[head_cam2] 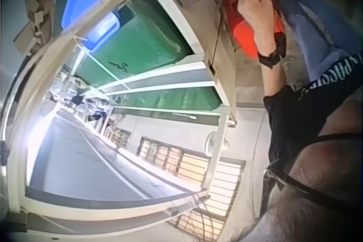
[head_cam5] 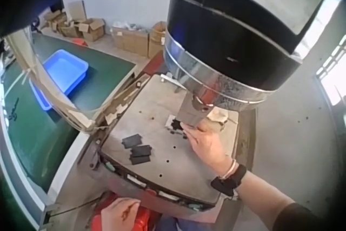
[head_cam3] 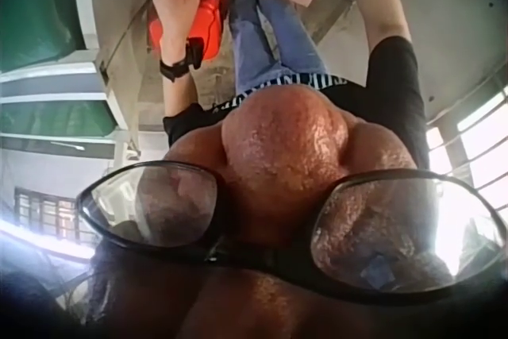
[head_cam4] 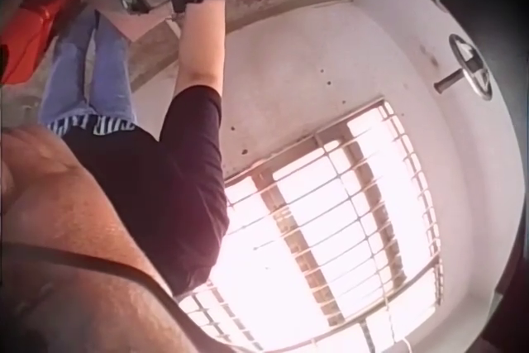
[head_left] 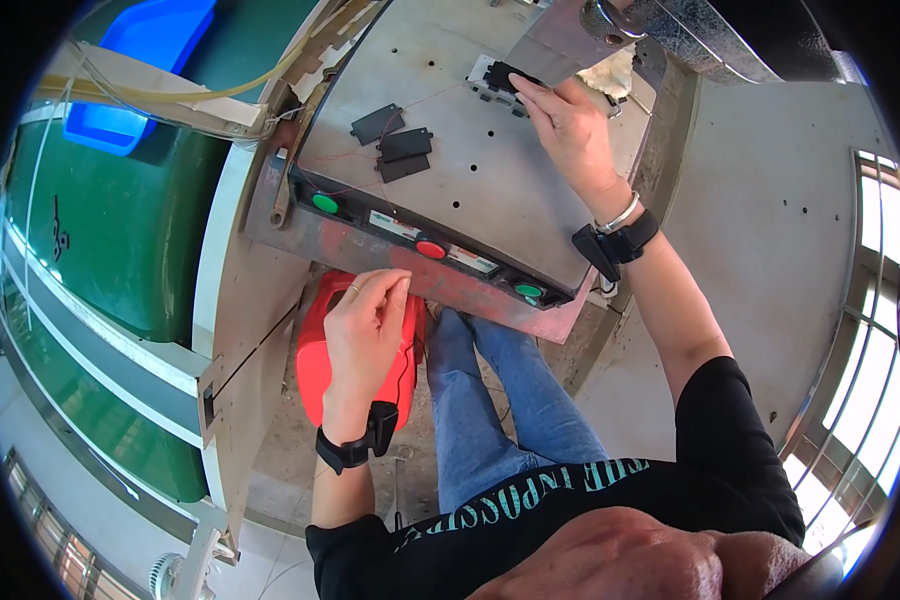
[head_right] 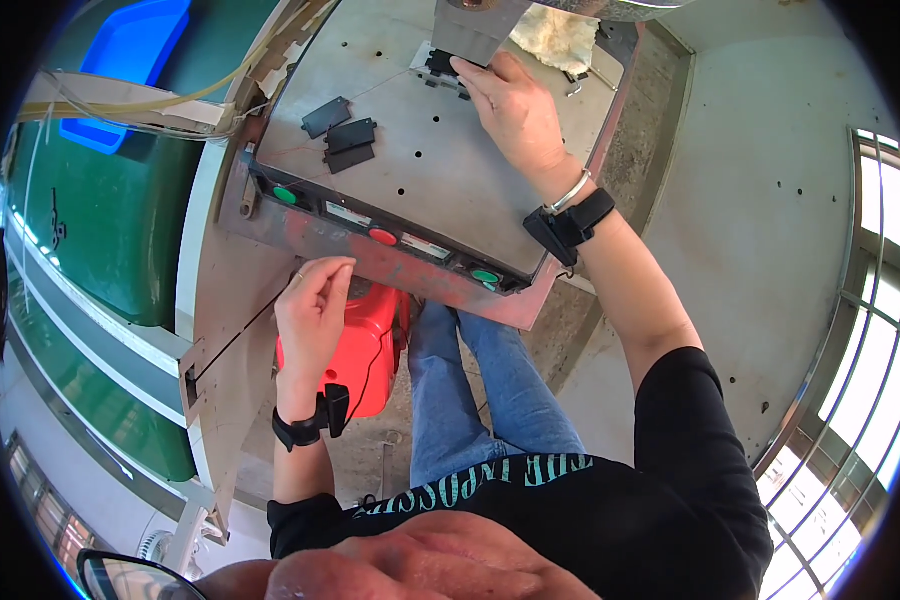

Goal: Assembling small plastic components and using a manual pressing machine to join them.

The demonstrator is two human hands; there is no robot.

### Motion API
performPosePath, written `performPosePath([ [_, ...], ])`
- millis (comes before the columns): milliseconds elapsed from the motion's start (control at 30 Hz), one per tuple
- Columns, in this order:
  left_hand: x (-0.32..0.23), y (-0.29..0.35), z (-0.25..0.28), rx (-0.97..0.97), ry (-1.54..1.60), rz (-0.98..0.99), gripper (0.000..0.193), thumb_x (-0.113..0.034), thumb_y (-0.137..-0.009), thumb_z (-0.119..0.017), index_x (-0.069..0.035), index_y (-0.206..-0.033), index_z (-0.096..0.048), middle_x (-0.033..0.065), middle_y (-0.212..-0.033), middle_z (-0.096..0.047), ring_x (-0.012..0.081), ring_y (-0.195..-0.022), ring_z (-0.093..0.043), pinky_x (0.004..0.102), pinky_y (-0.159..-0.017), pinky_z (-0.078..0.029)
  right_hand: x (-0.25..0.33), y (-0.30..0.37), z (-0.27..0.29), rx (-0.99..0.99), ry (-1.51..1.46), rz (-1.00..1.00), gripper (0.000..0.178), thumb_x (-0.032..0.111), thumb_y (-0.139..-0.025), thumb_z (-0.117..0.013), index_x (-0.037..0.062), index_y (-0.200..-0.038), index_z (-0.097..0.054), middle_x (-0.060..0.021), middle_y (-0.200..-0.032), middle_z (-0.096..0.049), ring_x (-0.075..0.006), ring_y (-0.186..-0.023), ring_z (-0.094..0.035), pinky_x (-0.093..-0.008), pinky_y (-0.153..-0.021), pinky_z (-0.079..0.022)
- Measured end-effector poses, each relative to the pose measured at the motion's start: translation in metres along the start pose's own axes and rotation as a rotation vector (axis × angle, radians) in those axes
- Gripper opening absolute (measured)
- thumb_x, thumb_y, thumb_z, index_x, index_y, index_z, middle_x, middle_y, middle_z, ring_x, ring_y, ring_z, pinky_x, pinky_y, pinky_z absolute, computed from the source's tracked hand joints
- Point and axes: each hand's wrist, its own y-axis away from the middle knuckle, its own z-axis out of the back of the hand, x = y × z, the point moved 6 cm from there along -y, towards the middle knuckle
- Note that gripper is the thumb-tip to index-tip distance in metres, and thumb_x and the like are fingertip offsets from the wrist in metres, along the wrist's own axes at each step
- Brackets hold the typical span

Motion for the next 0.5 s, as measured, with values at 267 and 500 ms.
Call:
performPosePath([
  [267, 0.009, 0.008, -0.015, 0.031, 0.029, 0.041, 0.011, -0.008, -0.093, -0.067, -0.002, -0.102, -0.069, 0.0098, -0.093, -0.069, 0.0188, -0.067, -0.064, 0.0284, -0.059, -0.051, -0.001, 0.0, -0.001, 0.022, 0.013, -0.013, 0.031, 0.006, -0.087, -0.071, 0.0132, -0.116, -0.074, -0.0074, -0.084, -0.063, -0.0214, -0.07, -0.061, -0.0321, -0.065, -0.052],
  [500, 0.012, 0.01, -0.026, 0.058, 0.027, 0.063, 0.011, -0.009, -0.094, -0.066, -0.002, -0.102, -0.069, 0.0106, -0.092, -0.069, 0.0202, -0.068, -0.065, 0.0294, -0.06, -0.052, -0.003, 0.004, -0.004, 0.157, 0.07, -0.063, 0.034, 0.002, -0.088, -0.066, 0.0087, -0.121, -0.068, -0.0115, -0.111, -0.068, -0.03, -0.09, -0.066, -0.0361, -0.08, -0.055],
])
